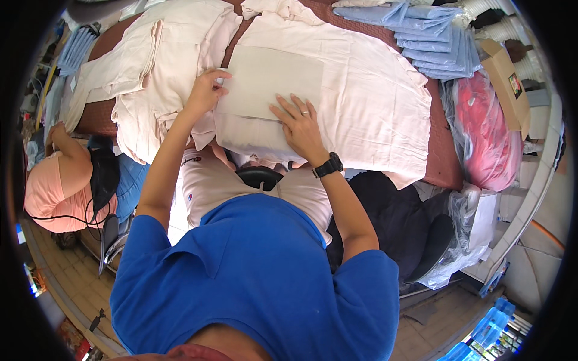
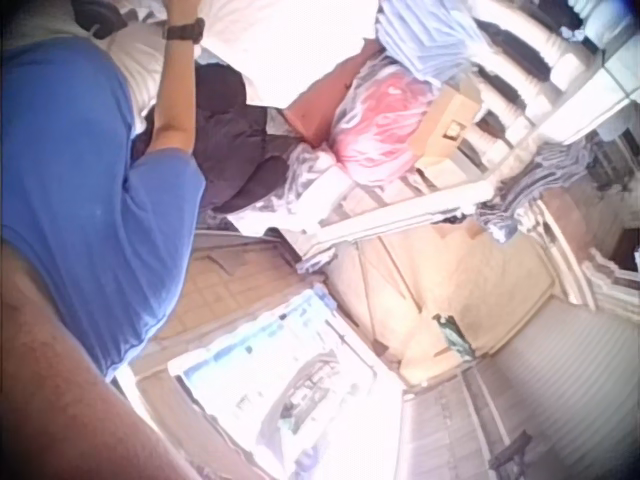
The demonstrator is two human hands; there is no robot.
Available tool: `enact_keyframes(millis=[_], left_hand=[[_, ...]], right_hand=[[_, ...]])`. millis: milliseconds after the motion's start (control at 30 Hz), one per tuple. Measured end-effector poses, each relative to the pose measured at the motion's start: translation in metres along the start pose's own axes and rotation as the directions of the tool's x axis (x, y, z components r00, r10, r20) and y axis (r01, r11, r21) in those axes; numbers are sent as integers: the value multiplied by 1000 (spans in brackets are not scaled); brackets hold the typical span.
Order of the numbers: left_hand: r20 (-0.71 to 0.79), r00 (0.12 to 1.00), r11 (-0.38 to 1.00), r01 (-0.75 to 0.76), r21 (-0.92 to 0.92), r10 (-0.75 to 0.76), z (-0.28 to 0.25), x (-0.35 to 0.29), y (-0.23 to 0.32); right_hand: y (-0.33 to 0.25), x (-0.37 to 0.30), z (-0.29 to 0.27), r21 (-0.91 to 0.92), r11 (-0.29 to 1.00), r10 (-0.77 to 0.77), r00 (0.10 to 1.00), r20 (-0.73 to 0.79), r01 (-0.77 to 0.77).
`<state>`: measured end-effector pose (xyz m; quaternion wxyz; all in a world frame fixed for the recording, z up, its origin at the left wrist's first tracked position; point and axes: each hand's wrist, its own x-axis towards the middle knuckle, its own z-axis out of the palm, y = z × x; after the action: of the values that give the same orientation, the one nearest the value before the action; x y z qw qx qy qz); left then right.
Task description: The person folds a light pink garment on a table, attaches a tag to it, and places it into a clear plastic bag.
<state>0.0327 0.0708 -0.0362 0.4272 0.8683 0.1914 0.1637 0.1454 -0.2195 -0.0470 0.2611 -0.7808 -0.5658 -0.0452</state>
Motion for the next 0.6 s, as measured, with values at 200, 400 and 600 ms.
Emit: enact_keyframes(millis=[200, 400, 600], left_hand=[[-20, 1000, 998, 18, -61, -19, 1, 1, 2], [-18, 1000, 1000, 18, -13, -19, 0, -4, 4], [-129, 990, 906, 1, 423, 59, 7, -16, 37]], right_hand=[[-1, -3, -3, 29, 999, 15, 999, 32, -16], [1, -3, -3, 45, 999, 10, 998, 60, -13], [-3, -3, -6, 82, 996, 18, 997, 71, -24]])
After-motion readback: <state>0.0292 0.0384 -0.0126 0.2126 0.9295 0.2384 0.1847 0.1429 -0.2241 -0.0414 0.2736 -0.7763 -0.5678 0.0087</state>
